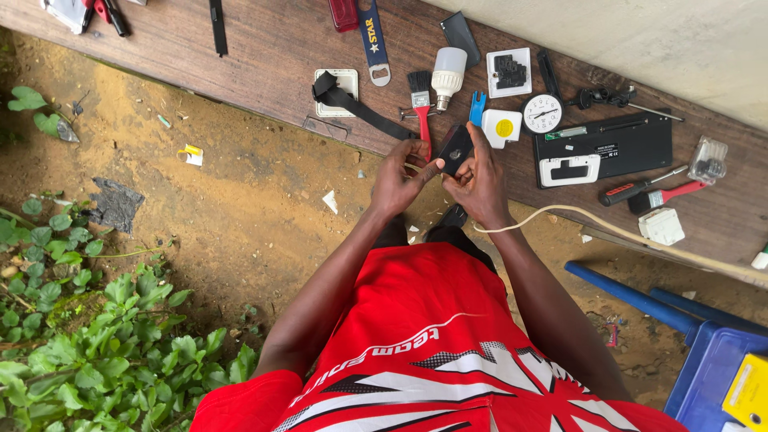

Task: The person picks up and cleans various electronic parts including a black plastic housing, a small printed circuit board, and a box using a brush and a cloth by hand.

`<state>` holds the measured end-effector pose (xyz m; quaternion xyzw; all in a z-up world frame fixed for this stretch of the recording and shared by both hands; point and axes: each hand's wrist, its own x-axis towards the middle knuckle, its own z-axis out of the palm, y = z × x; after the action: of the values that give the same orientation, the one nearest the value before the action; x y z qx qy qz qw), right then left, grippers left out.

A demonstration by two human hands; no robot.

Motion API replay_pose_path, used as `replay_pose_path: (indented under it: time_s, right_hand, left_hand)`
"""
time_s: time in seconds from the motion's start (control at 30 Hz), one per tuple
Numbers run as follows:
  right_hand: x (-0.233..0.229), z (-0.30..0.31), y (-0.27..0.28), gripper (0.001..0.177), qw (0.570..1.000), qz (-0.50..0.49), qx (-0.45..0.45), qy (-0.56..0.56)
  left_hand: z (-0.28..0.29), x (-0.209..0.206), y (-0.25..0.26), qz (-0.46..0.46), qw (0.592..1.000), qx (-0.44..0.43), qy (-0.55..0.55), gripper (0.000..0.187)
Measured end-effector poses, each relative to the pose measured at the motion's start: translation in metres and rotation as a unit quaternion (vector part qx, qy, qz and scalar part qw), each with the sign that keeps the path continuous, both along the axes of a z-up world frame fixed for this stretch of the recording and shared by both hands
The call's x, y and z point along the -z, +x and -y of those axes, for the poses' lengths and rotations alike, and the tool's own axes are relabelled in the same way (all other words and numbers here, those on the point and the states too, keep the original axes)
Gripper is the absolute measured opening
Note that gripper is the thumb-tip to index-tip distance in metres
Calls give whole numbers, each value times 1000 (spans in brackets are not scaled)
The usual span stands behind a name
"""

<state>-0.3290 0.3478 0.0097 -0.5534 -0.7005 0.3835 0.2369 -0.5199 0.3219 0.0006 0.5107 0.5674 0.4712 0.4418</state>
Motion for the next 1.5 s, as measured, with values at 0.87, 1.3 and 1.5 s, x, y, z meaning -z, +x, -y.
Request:
replay_pose_path:
  time_s: [0.87, 1.3, 1.5]
  right_hand:
    - [-60, 163, 110, 63, 959, -129, 218, 129]
    - [-50, 345, 202, 36, 894, -215, 386, 69]
    - [-49, 407, 233, 34, 851, -246, 458, 83]
  left_hand:
    - [75, -16, 132, 127, 953, 271, -35, 34]
    - [213, -18, 232, 85, 889, 448, -36, 26]
    - [255, -18, 282, 54, 860, 501, -79, 25]
